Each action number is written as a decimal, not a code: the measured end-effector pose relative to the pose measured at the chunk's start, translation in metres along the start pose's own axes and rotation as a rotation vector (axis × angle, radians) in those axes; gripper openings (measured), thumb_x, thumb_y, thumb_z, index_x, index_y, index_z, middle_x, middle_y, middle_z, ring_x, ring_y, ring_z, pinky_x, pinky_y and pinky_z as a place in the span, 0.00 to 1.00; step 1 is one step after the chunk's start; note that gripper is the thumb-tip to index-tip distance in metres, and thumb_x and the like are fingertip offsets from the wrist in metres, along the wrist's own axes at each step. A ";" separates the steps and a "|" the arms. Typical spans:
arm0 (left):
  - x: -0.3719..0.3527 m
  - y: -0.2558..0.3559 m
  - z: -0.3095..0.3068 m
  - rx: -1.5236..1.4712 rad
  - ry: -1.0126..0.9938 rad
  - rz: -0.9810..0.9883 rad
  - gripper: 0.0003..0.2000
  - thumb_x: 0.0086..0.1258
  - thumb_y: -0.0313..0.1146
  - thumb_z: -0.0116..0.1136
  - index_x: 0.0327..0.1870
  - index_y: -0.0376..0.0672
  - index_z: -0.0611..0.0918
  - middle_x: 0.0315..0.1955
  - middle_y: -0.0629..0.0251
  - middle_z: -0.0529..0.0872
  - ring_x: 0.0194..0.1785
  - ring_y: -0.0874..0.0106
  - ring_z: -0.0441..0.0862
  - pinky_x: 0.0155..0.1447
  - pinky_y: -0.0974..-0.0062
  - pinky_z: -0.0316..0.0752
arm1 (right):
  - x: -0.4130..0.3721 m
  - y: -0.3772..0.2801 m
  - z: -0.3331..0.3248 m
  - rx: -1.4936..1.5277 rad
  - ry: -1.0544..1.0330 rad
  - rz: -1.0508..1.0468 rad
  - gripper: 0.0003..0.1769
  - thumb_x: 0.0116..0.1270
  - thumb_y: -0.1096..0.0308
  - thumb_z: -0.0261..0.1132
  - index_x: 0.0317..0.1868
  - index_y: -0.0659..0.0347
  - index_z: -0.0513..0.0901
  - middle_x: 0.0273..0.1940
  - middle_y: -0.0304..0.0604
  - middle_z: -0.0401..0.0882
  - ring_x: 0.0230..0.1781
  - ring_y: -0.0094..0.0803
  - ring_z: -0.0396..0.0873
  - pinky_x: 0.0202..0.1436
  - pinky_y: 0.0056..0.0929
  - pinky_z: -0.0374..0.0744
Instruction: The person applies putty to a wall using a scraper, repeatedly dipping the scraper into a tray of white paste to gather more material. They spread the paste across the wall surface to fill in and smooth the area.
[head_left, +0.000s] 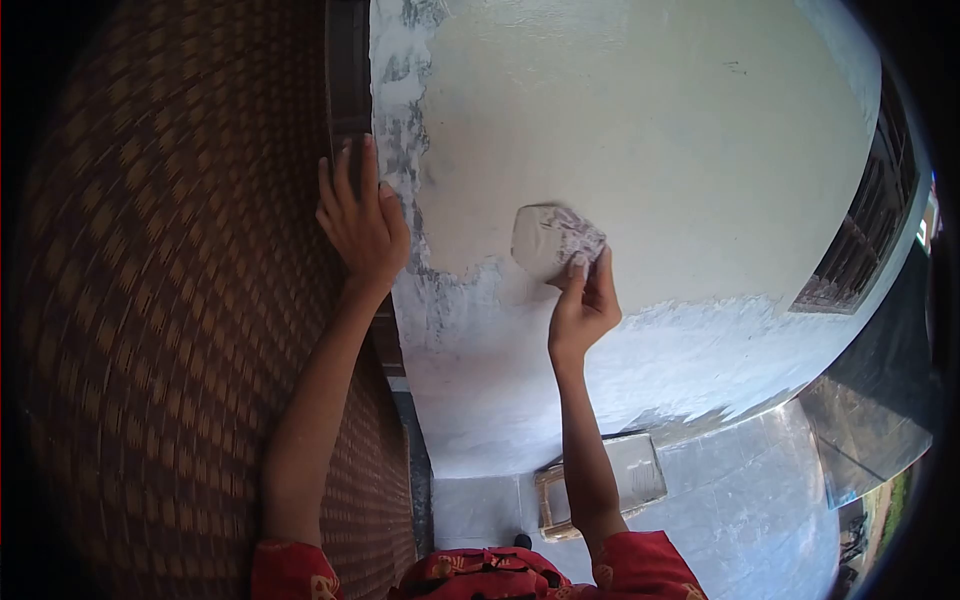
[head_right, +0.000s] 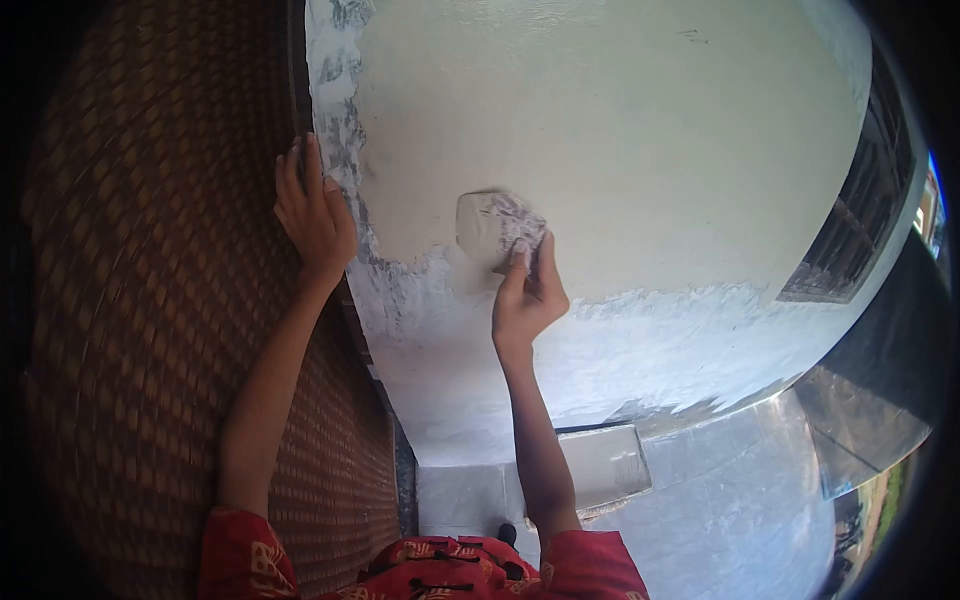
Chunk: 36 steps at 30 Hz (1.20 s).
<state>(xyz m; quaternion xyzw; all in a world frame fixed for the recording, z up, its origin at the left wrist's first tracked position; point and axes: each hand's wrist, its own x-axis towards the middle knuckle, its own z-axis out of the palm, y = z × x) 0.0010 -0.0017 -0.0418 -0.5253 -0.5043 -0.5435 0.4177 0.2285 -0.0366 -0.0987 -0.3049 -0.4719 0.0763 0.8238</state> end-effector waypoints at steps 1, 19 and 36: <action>0.000 0.000 0.002 -0.028 0.005 -0.013 0.26 0.76 0.39 0.33 0.74 0.45 0.63 0.69 0.50 0.64 0.72 0.47 0.58 0.67 0.48 0.56 | 0.010 -0.005 -0.011 0.082 0.088 0.077 0.21 0.71 0.77 0.59 0.62 0.75 0.72 0.48 0.56 0.83 0.44 0.31 0.83 0.45 0.27 0.84; 0.000 0.001 0.003 -0.044 0.026 0.005 0.25 0.76 0.38 0.32 0.73 0.42 0.63 0.67 0.48 0.66 0.70 0.45 0.61 0.68 0.48 0.57 | -0.048 -0.009 0.010 -0.029 -0.165 -0.108 0.19 0.63 0.79 0.66 0.56 0.72 0.80 0.37 0.54 0.86 0.34 0.24 0.82 0.37 0.22 0.81; -0.002 -0.002 0.005 -0.107 0.042 -0.014 0.26 0.74 0.37 0.35 0.73 0.47 0.65 0.67 0.50 0.66 0.70 0.47 0.61 0.66 0.49 0.56 | -0.038 0.012 -0.005 -0.110 -0.085 -0.102 0.19 0.67 0.79 0.63 0.58 0.76 0.76 0.43 0.53 0.84 0.40 0.28 0.82 0.43 0.25 0.82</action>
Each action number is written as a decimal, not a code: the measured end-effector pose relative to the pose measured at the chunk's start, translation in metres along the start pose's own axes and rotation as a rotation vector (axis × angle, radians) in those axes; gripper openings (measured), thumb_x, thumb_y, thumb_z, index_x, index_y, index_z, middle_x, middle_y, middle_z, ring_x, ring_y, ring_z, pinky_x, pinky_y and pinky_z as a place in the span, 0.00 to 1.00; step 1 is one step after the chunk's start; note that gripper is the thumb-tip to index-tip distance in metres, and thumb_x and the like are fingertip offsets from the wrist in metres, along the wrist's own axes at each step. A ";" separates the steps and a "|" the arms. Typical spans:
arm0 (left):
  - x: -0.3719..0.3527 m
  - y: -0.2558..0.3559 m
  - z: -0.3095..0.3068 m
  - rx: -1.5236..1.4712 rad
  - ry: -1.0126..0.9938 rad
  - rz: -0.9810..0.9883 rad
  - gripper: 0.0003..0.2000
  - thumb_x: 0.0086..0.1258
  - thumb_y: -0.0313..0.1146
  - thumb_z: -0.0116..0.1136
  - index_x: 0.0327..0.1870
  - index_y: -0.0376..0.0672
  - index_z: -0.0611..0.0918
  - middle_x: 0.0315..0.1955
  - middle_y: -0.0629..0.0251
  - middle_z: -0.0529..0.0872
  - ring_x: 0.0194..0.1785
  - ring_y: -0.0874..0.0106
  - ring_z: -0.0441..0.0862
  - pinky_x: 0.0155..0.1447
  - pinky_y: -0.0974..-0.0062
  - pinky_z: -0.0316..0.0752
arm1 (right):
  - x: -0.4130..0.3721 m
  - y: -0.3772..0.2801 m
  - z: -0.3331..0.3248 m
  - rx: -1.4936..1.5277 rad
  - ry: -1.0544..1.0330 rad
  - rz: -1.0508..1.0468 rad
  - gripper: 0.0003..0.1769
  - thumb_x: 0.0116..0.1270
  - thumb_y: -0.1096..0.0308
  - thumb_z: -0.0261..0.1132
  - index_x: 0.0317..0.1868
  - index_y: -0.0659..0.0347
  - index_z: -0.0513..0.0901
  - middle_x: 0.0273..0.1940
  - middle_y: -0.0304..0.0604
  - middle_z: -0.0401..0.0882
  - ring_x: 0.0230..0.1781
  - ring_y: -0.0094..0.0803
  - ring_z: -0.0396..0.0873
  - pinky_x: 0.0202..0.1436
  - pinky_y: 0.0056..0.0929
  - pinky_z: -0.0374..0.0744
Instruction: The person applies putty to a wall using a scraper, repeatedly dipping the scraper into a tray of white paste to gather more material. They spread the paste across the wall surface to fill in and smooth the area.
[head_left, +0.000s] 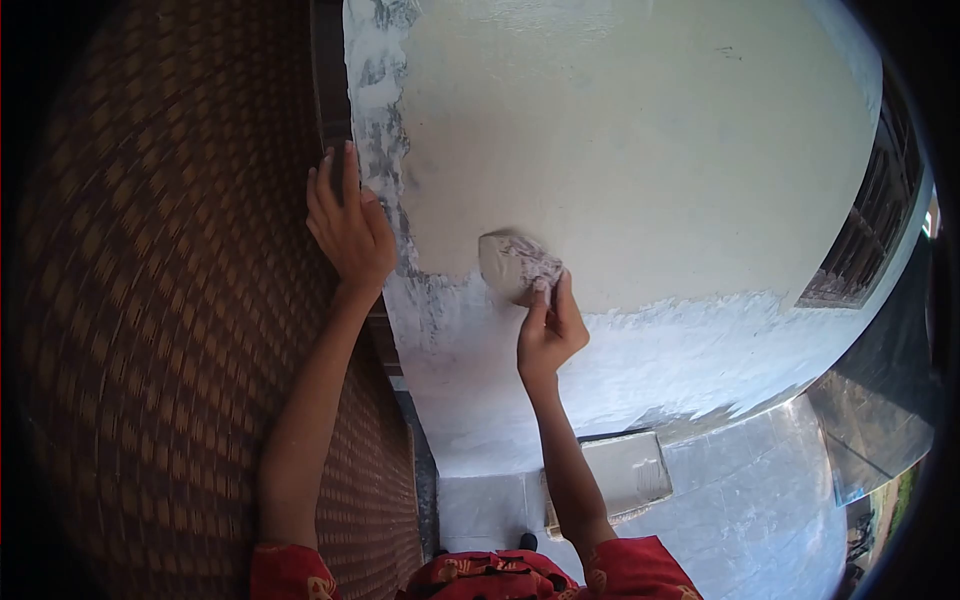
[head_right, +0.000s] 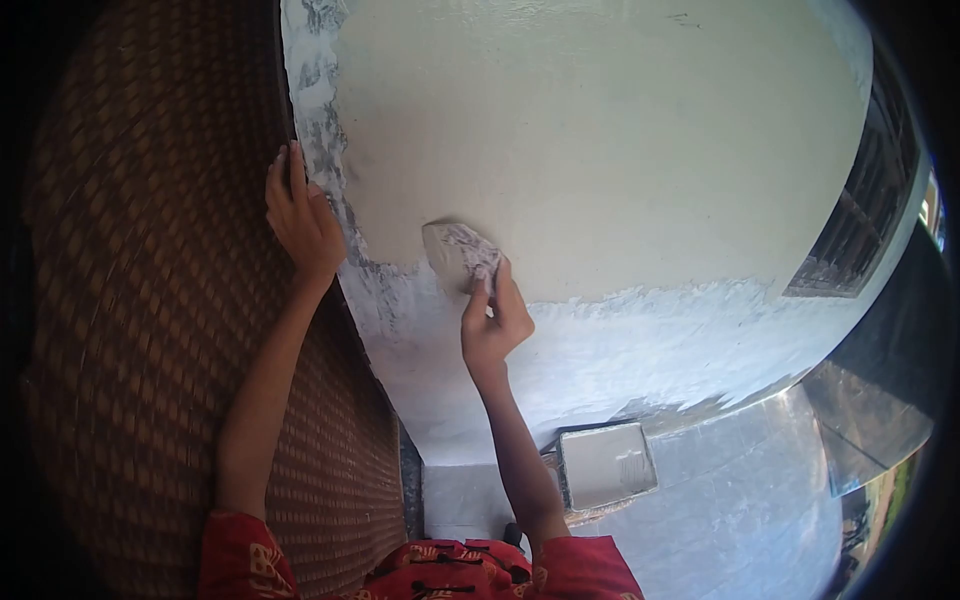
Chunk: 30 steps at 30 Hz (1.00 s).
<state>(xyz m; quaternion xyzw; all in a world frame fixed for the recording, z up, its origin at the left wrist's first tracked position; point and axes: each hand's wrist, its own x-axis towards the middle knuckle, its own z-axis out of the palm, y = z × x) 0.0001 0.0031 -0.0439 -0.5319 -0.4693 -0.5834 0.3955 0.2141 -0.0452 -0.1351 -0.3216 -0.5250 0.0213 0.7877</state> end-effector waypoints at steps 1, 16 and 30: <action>0.000 0.000 0.002 -0.011 0.017 0.001 0.25 0.74 0.37 0.35 0.73 0.47 0.66 0.66 0.50 0.66 0.69 0.47 0.61 0.66 0.49 0.57 | 0.011 0.001 -0.012 0.011 0.072 0.036 0.20 0.69 0.79 0.62 0.60 0.77 0.75 0.44 0.53 0.84 0.40 0.29 0.83 0.43 0.26 0.83; -0.003 0.003 0.004 -0.063 0.035 -0.021 0.26 0.72 0.35 0.39 0.72 0.47 0.67 0.65 0.50 0.67 0.67 0.50 0.63 0.65 0.50 0.58 | 0.032 -0.010 -0.027 0.180 0.141 0.151 0.18 0.70 0.79 0.59 0.58 0.78 0.75 0.46 0.55 0.83 0.41 0.30 0.82 0.42 0.26 0.83; -0.002 0.000 0.003 -0.033 0.035 -0.001 0.25 0.73 0.35 0.38 0.72 0.47 0.67 0.65 0.49 0.68 0.66 0.49 0.64 0.64 0.49 0.58 | 0.047 -0.022 -0.016 0.242 0.150 0.230 0.20 0.71 0.77 0.58 0.61 0.78 0.73 0.47 0.56 0.83 0.43 0.32 0.83 0.48 0.28 0.82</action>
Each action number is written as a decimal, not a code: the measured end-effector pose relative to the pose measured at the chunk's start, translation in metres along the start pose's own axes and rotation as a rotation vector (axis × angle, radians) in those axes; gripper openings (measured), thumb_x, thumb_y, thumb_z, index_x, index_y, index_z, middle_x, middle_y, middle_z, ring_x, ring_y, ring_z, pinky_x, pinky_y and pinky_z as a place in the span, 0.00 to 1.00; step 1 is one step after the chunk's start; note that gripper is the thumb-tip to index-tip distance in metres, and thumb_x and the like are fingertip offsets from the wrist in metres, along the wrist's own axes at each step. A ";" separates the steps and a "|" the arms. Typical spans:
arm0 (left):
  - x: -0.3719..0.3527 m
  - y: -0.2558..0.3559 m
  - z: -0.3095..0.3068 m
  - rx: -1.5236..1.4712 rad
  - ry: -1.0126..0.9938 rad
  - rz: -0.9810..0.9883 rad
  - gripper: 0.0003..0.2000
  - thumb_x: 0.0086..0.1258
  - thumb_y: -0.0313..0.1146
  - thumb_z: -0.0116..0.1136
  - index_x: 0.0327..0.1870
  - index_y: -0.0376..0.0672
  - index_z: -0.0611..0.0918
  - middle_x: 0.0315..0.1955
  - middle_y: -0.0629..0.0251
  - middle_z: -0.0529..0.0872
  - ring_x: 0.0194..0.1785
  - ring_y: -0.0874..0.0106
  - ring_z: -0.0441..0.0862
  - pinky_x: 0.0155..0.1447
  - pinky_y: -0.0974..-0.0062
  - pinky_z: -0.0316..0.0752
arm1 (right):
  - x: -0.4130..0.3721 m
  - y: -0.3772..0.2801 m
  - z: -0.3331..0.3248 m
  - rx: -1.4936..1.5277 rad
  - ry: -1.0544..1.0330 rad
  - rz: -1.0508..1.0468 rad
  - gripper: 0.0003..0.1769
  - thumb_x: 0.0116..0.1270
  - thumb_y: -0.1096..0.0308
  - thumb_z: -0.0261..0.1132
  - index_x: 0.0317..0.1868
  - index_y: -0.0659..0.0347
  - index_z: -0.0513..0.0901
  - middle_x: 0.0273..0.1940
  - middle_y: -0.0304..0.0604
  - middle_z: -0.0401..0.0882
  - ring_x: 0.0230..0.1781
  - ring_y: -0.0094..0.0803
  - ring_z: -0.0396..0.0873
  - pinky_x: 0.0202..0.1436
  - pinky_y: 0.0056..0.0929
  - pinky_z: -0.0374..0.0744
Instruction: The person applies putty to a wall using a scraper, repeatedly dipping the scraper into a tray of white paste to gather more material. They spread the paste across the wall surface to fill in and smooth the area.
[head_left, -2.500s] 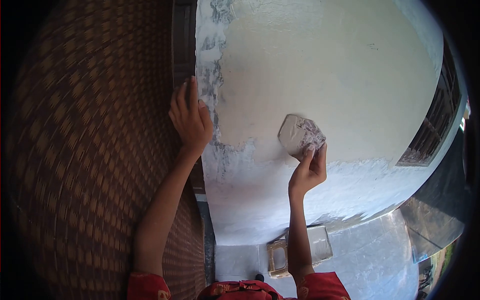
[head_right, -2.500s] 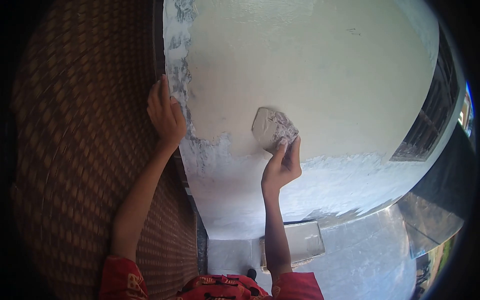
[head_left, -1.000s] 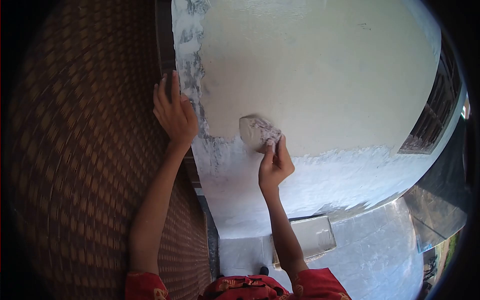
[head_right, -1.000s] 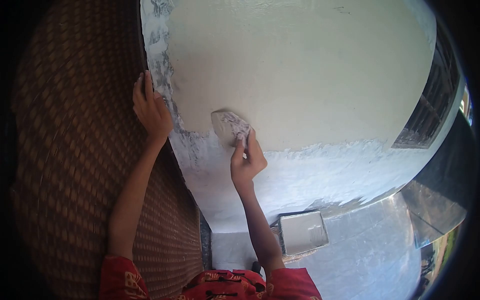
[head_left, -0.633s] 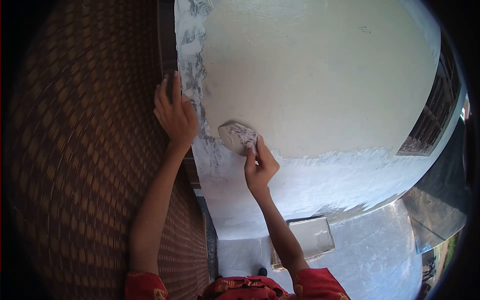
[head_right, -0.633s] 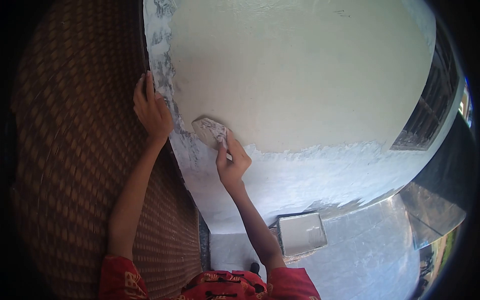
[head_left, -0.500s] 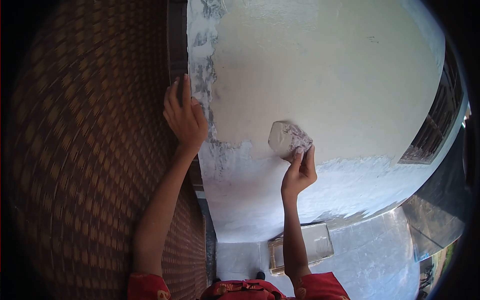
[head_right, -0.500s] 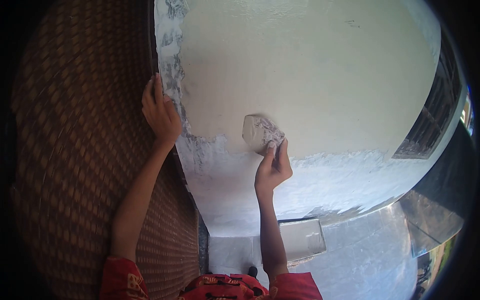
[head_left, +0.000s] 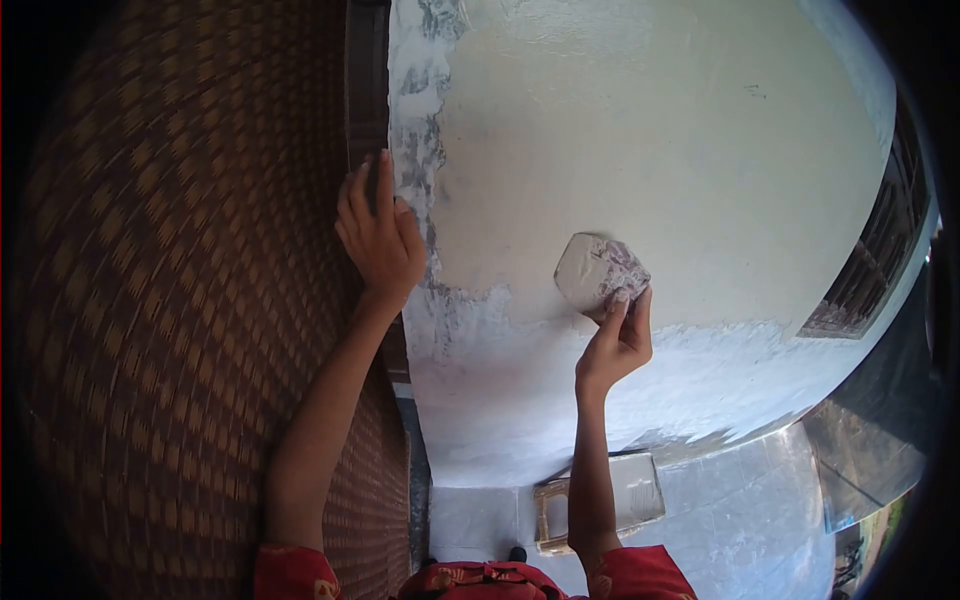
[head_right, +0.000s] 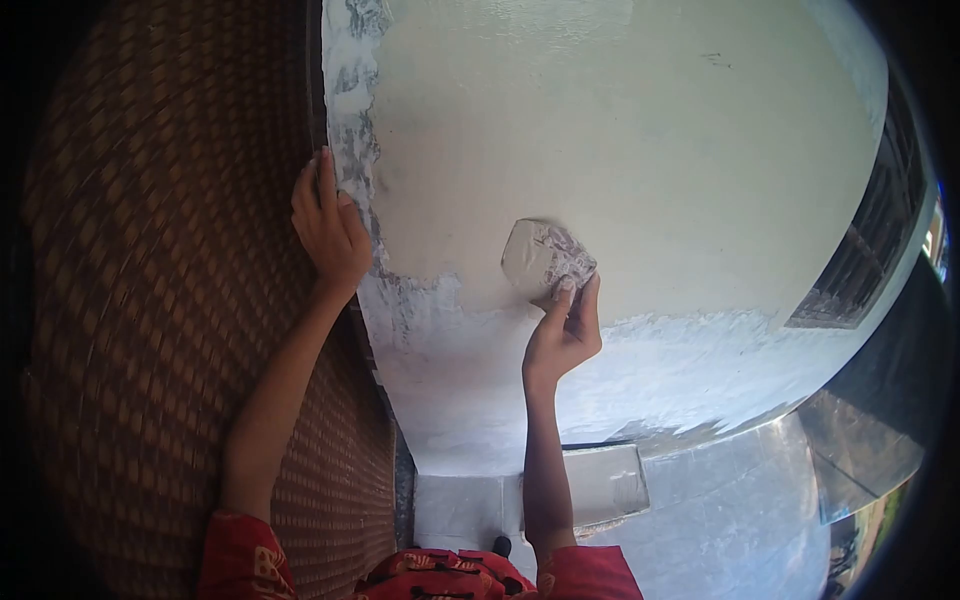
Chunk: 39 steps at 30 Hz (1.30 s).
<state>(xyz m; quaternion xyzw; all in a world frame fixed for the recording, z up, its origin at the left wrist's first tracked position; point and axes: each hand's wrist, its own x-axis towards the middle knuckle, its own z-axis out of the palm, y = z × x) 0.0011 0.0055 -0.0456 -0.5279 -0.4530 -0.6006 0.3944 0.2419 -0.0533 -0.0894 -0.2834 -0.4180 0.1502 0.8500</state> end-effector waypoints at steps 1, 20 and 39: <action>-0.001 0.002 0.001 -0.023 0.005 0.008 0.25 0.73 0.35 0.38 0.72 0.47 0.67 0.65 0.49 0.68 0.66 0.49 0.64 0.64 0.49 0.58 | -0.004 -0.002 0.004 0.033 -0.008 -0.011 0.19 0.71 0.78 0.59 0.60 0.78 0.73 0.46 0.55 0.83 0.43 0.32 0.83 0.47 0.27 0.82; -0.001 0.002 -0.003 -0.010 -0.019 -0.014 0.25 0.73 0.35 0.38 0.72 0.50 0.67 0.63 0.51 0.68 0.65 0.53 0.65 0.64 0.52 0.59 | -0.025 0.006 0.018 -0.164 -0.286 -0.207 0.20 0.67 0.79 0.63 0.59 0.73 0.77 0.46 0.54 0.84 0.41 0.30 0.83 0.41 0.24 0.83; 0.000 0.000 -0.005 0.035 -0.013 0.003 0.25 0.72 0.33 0.39 0.72 0.47 0.68 0.62 0.48 0.69 0.63 0.52 0.67 0.62 0.54 0.61 | 0.020 0.018 0.000 -0.080 -0.077 -0.024 0.21 0.70 0.76 0.61 0.61 0.75 0.74 0.46 0.55 0.84 0.41 0.30 0.83 0.41 0.27 0.84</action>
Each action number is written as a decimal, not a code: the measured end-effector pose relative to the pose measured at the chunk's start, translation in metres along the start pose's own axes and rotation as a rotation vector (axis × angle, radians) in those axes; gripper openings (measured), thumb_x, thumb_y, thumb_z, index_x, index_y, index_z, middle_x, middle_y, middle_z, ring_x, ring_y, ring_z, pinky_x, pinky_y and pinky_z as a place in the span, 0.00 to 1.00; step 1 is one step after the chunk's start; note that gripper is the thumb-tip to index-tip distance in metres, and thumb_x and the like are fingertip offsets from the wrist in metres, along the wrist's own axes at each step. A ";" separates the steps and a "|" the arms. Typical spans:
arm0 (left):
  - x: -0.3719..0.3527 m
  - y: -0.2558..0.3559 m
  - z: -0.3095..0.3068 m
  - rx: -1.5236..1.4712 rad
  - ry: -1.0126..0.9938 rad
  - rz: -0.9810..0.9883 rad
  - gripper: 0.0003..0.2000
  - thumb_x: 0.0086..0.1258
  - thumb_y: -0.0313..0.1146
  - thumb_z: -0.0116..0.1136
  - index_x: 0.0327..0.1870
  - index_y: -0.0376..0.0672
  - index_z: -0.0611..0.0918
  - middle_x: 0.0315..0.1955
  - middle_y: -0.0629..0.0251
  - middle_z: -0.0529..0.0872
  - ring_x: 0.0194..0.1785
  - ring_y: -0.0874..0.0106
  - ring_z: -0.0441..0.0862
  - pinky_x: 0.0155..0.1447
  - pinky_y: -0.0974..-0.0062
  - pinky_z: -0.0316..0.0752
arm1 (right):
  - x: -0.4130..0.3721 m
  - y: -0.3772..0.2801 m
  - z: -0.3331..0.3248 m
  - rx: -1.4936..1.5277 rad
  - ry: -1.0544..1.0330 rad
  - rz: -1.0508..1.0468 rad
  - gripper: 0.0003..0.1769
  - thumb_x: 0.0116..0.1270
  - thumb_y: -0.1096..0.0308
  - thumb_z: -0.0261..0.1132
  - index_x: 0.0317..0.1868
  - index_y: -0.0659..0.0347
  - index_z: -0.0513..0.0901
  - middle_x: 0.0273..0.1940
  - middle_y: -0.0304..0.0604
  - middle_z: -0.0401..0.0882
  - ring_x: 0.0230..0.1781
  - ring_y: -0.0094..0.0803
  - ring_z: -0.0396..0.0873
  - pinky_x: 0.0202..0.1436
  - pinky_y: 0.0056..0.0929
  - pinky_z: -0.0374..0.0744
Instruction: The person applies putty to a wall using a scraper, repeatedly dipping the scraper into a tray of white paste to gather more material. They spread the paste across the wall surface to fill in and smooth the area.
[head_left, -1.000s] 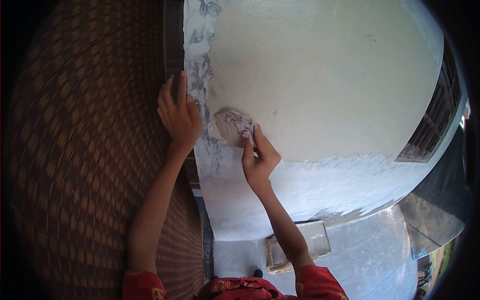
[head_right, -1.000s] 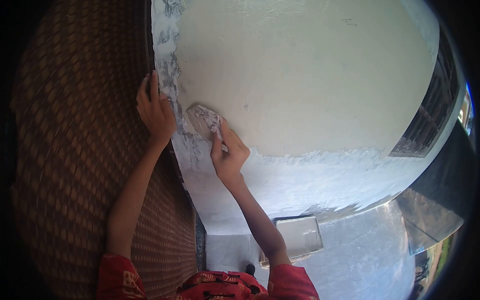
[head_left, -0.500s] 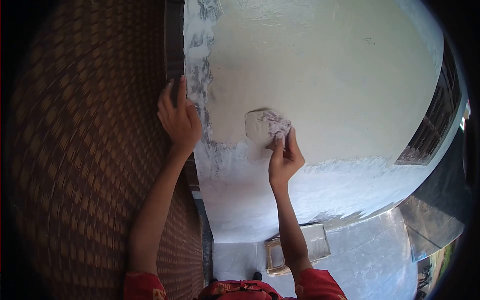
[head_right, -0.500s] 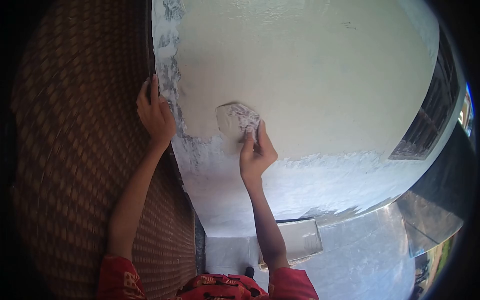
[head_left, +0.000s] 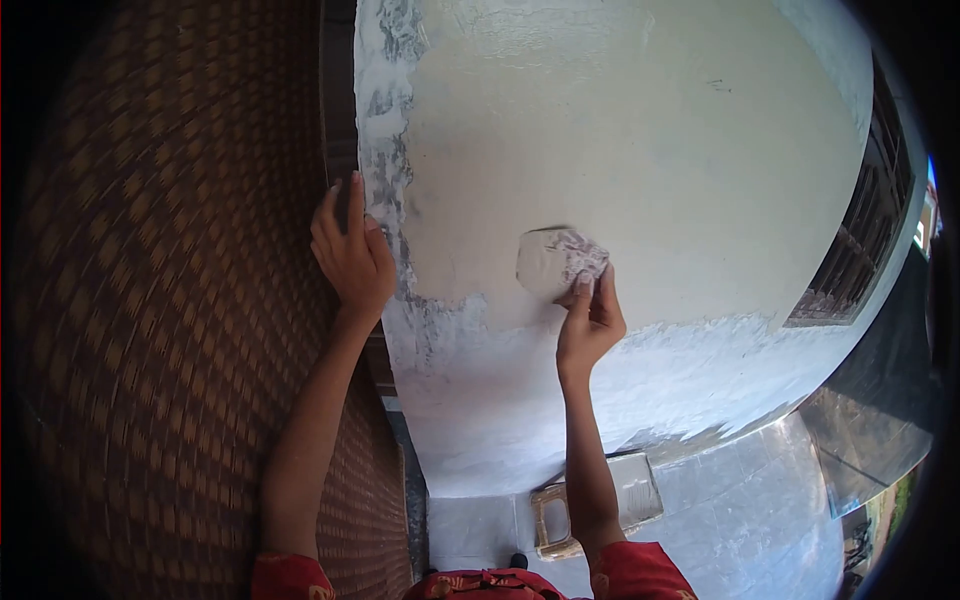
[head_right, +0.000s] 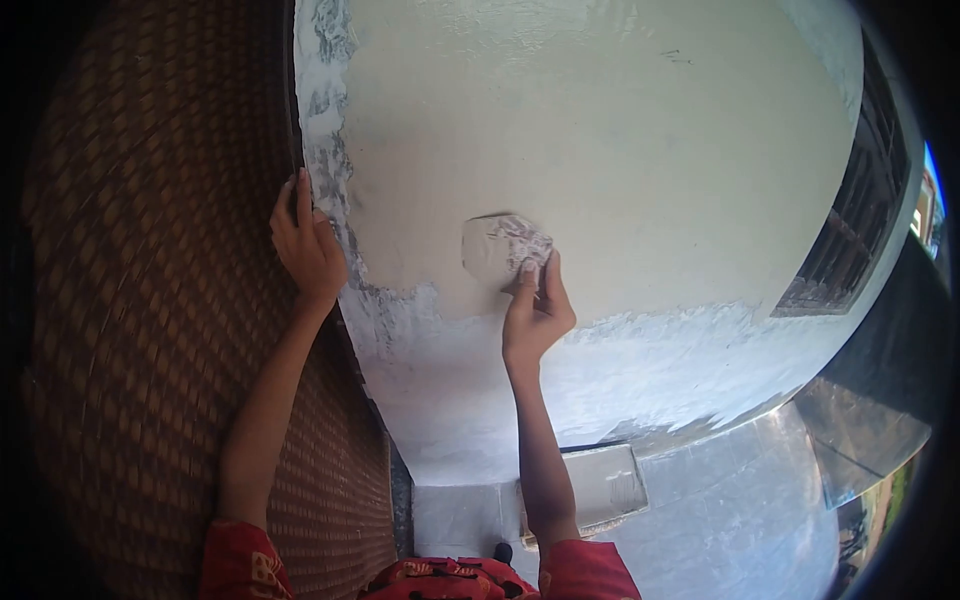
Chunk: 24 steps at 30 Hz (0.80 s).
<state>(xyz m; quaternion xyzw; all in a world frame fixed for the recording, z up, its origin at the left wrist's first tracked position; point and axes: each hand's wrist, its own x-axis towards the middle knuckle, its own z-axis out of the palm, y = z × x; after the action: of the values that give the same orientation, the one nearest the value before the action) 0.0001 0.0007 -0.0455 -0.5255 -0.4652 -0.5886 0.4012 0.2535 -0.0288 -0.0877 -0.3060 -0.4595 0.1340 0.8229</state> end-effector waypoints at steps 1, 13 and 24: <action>-0.001 0.001 0.001 -0.008 0.003 -0.002 0.25 0.72 0.32 0.39 0.72 0.47 0.68 0.62 0.48 0.69 0.63 0.52 0.67 0.62 0.54 0.61 | 0.012 -0.006 -0.015 0.016 0.049 0.000 0.21 0.71 0.75 0.60 0.62 0.75 0.72 0.47 0.55 0.83 0.41 0.31 0.83 0.43 0.29 0.85; -0.001 0.000 0.000 0.015 0.003 -0.011 0.25 0.72 0.32 0.41 0.71 0.49 0.69 0.60 0.48 0.70 0.61 0.52 0.68 0.61 0.54 0.61 | -0.033 -0.003 0.029 -0.103 -0.170 -0.140 0.19 0.64 0.81 0.64 0.56 0.72 0.79 0.39 0.53 0.85 0.35 0.28 0.83 0.40 0.26 0.84; -0.002 0.002 0.001 -0.014 0.003 -0.020 0.24 0.72 0.33 0.40 0.71 0.49 0.69 0.60 0.48 0.70 0.60 0.53 0.68 0.61 0.54 0.62 | -0.054 -0.007 0.049 -0.072 -0.267 -0.256 0.21 0.64 0.82 0.65 0.58 0.72 0.78 0.37 0.46 0.84 0.36 0.19 0.76 0.38 0.18 0.79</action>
<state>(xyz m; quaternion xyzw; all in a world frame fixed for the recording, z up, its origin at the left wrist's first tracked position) 0.0023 0.0013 -0.0474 -0.5228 -0.4655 -0.5967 0.3924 0.1828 -0.0421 -0.1006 -0.2538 -0.6043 0.0510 0.7535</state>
